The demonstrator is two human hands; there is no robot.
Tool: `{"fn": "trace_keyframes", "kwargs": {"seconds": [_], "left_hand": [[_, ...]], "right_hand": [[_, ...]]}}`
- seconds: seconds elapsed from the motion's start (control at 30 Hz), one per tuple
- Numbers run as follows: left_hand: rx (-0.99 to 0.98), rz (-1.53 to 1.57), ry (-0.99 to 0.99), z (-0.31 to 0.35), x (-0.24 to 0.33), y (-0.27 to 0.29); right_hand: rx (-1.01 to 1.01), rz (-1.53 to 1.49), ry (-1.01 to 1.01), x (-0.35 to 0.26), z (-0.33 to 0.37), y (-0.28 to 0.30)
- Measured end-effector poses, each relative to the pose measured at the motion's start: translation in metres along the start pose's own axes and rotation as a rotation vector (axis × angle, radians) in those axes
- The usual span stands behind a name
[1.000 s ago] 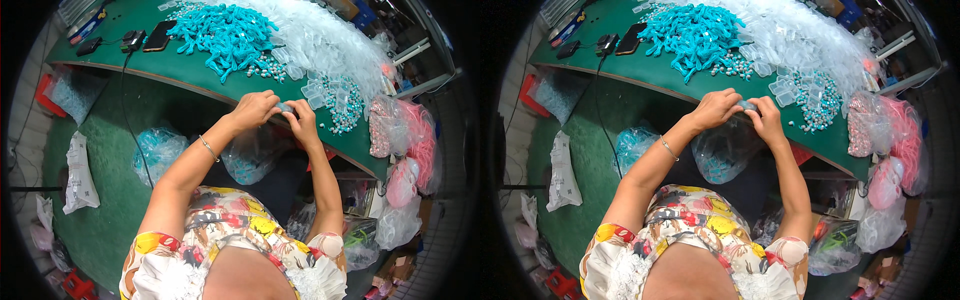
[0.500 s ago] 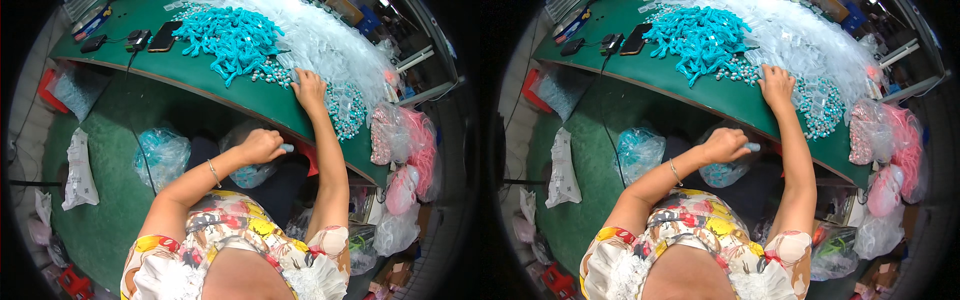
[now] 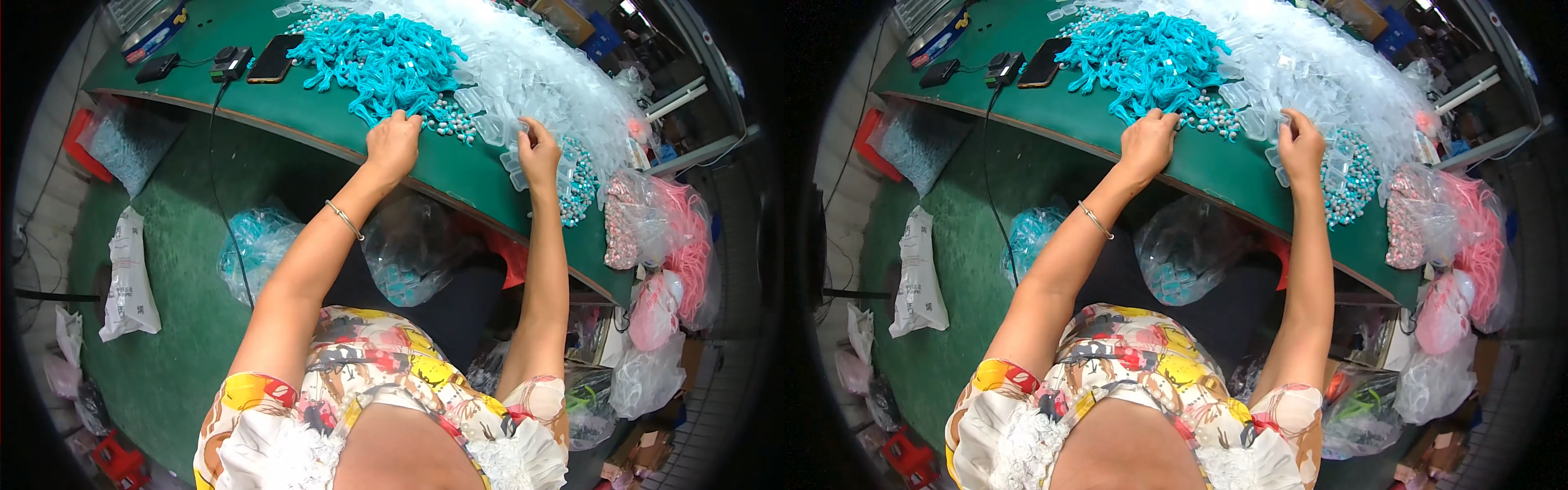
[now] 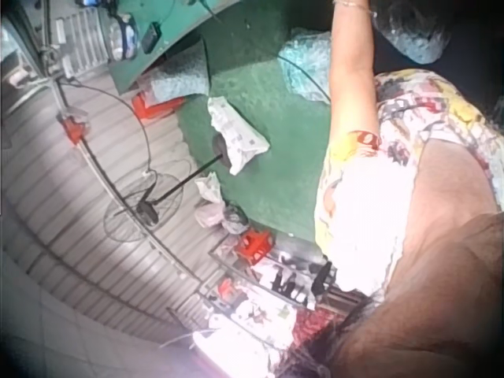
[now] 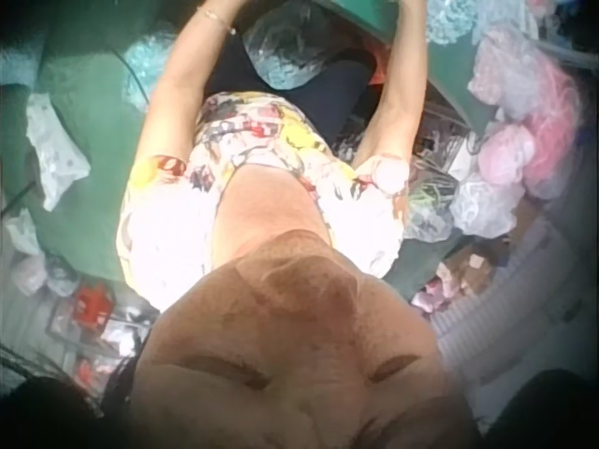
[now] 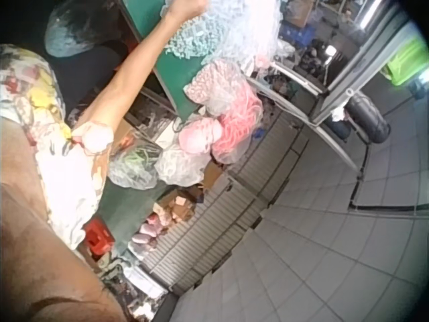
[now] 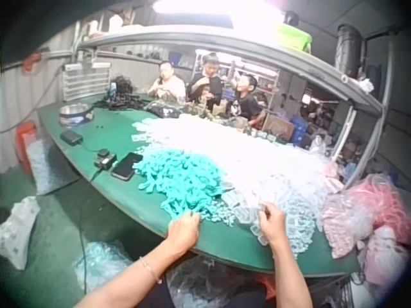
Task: The person sits at a green workbench and repeatedly picks up small, round, teal-colored beads from a pile. They place the beads into small, clear plastic containers, close the lids, and set the filled containers aside.
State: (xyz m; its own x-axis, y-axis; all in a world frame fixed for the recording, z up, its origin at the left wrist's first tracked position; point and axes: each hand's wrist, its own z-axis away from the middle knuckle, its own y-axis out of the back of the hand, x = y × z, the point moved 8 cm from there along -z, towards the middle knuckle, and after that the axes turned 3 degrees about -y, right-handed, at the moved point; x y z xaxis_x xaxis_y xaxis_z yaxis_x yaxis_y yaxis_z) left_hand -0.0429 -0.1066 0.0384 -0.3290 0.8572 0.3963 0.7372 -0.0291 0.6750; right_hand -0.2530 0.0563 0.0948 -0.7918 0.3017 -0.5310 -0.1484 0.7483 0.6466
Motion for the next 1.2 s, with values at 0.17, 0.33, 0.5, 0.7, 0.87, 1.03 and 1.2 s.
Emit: {"fn": "trace_keyframes", "kwargs": {"seconds": [0.17,0.33,0.5,0.7,0.87,1.03,1.2], "left_hand": [[-0.066,0.006,-0.052,0.005,0.009,-0.012],[-0.049,0.077,-0.123,0.01,0.022,0.002],[-0.041,0.128,-0.137,0.013,0.025,0.003],[-0.022,0.17,-0.196,0.016,0.03,0.001],[-0.075,0.236,-0.138,0.019,0.032,-0.001],[-0.119,0.299,-0.026,0.017,0.029,-0.005],[-0.195,0.212,-0.035,0.014,0.028,-0.014]], "right_hand": [[-0.119,-0.111,-0.157,-0.001,0.044,-0.014],[-0.081,0.237,-0.242,-0.02,0.075,-0.01],[-0.169,0.411,-0.311,-0.03,0.09,-0.011],[-0.213,0.433,-0.281,-0.021,0.091,-0.008],[-0.251,0.469,-0.239,-0.027,0.093,-0.005],[-0.032,0.312,-0.303,-0.008,0.09,0.048],[-0.097,0.346,-0.222,0.023,0.102,0.083]]}}
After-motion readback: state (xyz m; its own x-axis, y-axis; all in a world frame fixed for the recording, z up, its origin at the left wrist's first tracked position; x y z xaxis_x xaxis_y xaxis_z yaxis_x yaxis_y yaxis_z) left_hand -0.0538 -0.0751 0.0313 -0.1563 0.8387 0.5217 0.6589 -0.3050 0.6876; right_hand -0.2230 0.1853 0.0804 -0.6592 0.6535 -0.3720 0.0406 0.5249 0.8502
